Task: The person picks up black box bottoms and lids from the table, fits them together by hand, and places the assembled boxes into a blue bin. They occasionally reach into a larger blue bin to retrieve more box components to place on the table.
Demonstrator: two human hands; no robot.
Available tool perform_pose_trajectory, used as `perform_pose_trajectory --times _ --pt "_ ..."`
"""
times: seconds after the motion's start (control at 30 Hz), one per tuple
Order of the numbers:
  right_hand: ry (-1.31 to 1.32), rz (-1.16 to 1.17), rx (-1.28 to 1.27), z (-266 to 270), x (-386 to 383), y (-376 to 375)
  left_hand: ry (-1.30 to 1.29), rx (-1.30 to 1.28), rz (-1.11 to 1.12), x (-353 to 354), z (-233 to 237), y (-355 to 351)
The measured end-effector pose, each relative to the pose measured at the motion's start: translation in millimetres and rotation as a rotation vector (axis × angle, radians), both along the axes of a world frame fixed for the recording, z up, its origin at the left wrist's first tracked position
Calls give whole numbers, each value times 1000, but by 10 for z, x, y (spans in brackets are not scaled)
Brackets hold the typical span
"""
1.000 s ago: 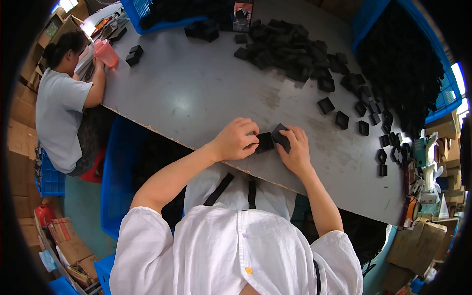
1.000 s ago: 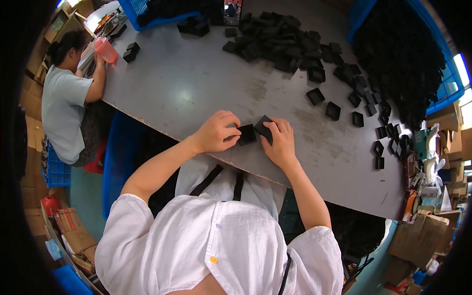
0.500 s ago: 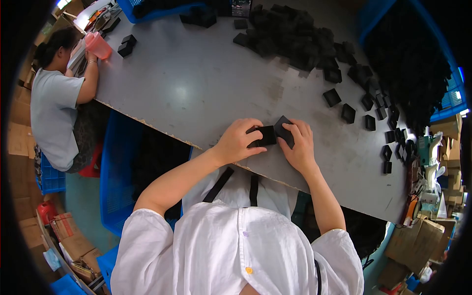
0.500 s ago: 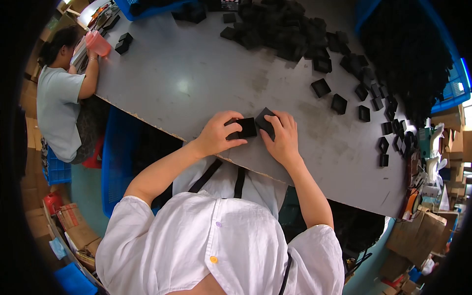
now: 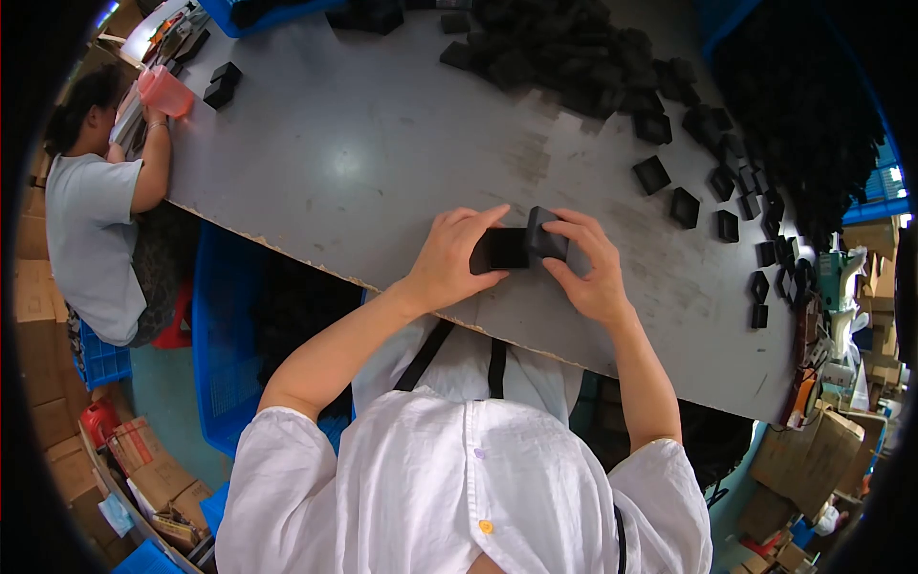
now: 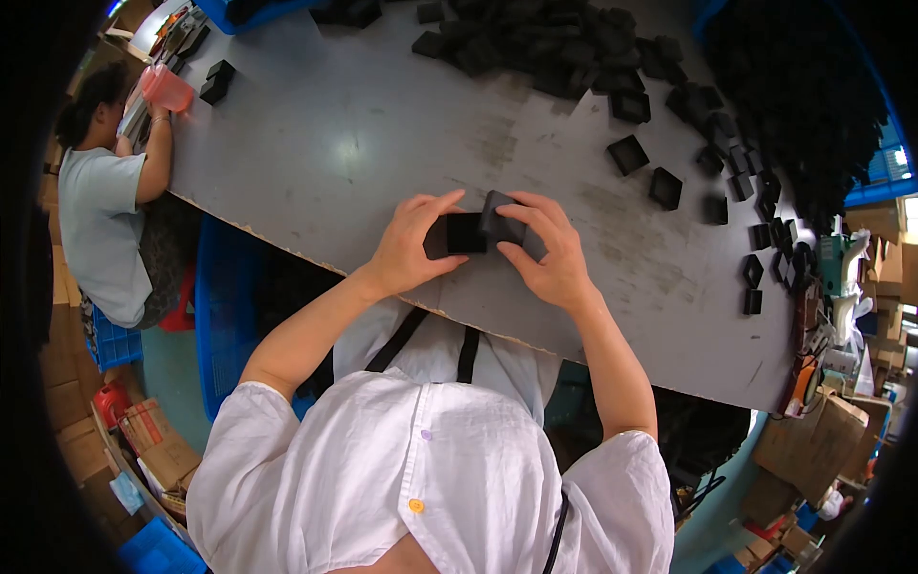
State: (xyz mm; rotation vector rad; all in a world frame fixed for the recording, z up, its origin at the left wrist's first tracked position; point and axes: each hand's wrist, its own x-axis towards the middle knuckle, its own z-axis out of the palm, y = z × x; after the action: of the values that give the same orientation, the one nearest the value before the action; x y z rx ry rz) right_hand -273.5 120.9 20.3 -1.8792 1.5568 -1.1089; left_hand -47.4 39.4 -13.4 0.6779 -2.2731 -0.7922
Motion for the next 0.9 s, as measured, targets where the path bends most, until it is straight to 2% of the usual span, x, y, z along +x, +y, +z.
perform_pose_trajectory --times 0.03,0.1,0.33,0.43,0.53,0.6,0.67,0.7,0.73,0.77,0.8,0.87,0.9 --pt "0 1 8 40 34 -45 -24 28 5 -4 -7 -1" --pt "169 207 -70 82 113 -133 -21 56 11 0 -14 0" --pt "205 357 -63 35 132 -265 57 33 11 -10 -93 -23" --pt "228 360 -21 38 122 -229 22 51 9 -6 -33 -17" --pt "394 346 -59 23 138 -237 22 -26 24 -6 -76 -10" --pt "394 226 -61 -79 190 -151 67 -4 -5 4 -72 -21" --pt "428 229 -68 -114 205 -118 59 -15 -53 33 -103 -65" --pt "433 251 -110 -78 199 -154 -29 81 -178 125 -34 -176" --pt "340 310 -42 -31 190 -202 -118 185 -296 268 65 -285" --pt "244 368 36 -13 212 -270 -351 490 -442 543 315 -464" --pt "243 393 9 -46 266 -367 -379 683 -648 820 504 -735" --pt "313 238 -17 -136 442 -571 -314 556 -505 1364 712 -1160" --pt "417 228 -46 -112 574 -742 -317 587 -262 1554 743 -1405"
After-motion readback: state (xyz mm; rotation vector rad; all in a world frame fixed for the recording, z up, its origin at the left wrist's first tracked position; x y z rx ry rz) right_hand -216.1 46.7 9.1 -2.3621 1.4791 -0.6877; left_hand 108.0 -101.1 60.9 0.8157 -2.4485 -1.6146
